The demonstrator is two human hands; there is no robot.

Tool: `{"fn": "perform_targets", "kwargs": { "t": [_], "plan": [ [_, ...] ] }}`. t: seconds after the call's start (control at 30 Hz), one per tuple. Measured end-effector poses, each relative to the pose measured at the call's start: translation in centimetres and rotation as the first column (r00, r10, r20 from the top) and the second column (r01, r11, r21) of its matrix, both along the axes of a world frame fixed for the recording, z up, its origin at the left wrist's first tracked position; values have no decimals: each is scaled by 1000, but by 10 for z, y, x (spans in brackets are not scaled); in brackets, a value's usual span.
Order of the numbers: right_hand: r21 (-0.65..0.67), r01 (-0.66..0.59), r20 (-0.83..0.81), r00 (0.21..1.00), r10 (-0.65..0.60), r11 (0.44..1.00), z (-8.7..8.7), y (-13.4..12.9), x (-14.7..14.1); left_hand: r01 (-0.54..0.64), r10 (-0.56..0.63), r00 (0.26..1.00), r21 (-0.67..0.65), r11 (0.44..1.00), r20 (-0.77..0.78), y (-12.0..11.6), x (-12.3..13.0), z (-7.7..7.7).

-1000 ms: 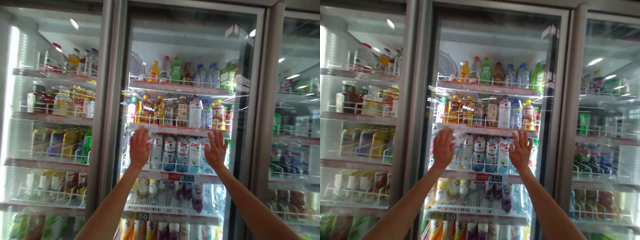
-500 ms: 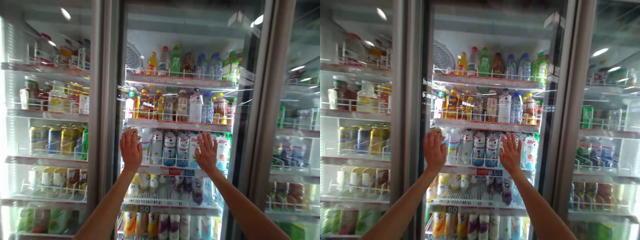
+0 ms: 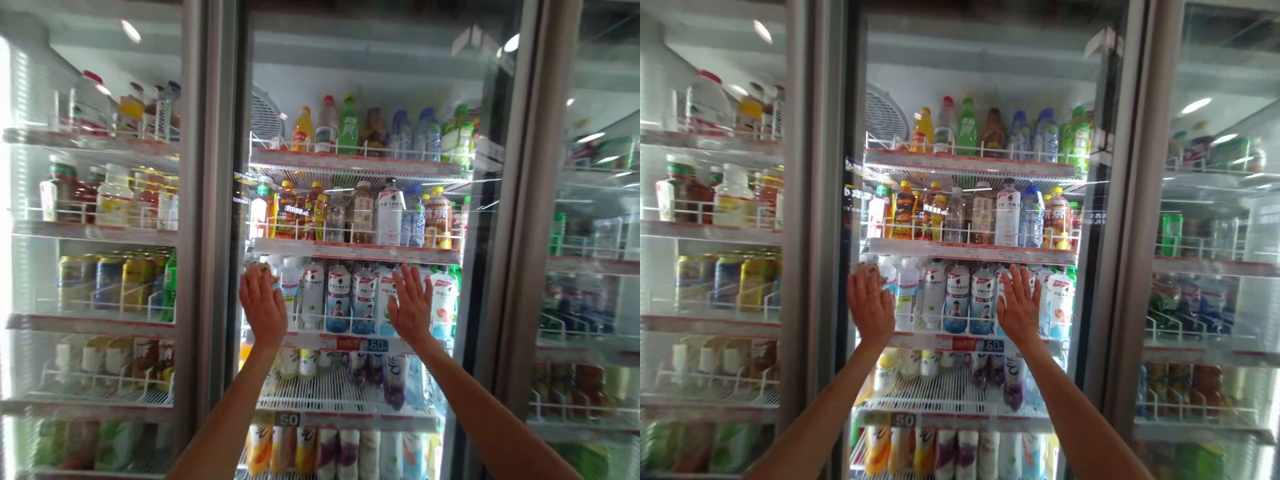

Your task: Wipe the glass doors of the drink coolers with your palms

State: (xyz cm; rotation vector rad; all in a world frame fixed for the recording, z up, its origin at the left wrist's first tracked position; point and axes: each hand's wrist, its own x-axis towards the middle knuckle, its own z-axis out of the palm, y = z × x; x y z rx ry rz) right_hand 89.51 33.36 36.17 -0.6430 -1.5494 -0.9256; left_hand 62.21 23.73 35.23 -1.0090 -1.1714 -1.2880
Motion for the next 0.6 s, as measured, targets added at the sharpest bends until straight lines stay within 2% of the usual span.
{"fn": "perform_targets", "kwargs": {
  "t": [0.03, 0.07, 0.13, 0.17, 0.2, 0.23, 0.33, 0.4, 0.47, 0.6],
  "plan": [
    [5, -4, -2, 1000, 4, 1000, 0, 0, 0, 10, -10, 999, -14, 1000, -38, 2, 8, -3],
    [11, -9, -2, 1000, 9, 1000, 0, 0, 1, 25, -33, 990, -61, 998, -139, 4, 19, -8],
    [21, -18, 1, 1000, 18, 1000, 1, 0, 2, 39, -111, 914, -188, 981, -390, 7, 39, -20],
    [24, -20, 3, 1000, 20, 1000, 1, 0, 2, 33, -142, 874, -234, 972, -465, 7, 44, -26],
    [25, -19, 3, 1000, 19, 1000, 1, 0, 3, 24, -151, 860, -256, 966, -487, 6, 41, -30],
    [25, -18, 4, 1000, 18, 1000, 1, 0, 3, 16, -133, 880, -254, 967, -455, 3, 33, -33],
    [21, -19, -1, 1000, 19, 1000, 1, -1, 1, -6, -22, 981, -139, 990, -195, -11, -12, -31],
    [17, -20, -7, 1000, 20, 1000, 1, -1, 0, 4, -11, 995, -67, 998, -98, -17, -29, -28],
    [10, -19, -12, 1000, 19, 1000, 1, -2, 0, 23, -36, 989, -89, 996, -146, -15, -22, -30],
    [12, -38, -4, 999, 39, 999, 1, -1, 2, -4, -113, 898, -264, 965, -426, -5, 19, -43]
  ]
}}
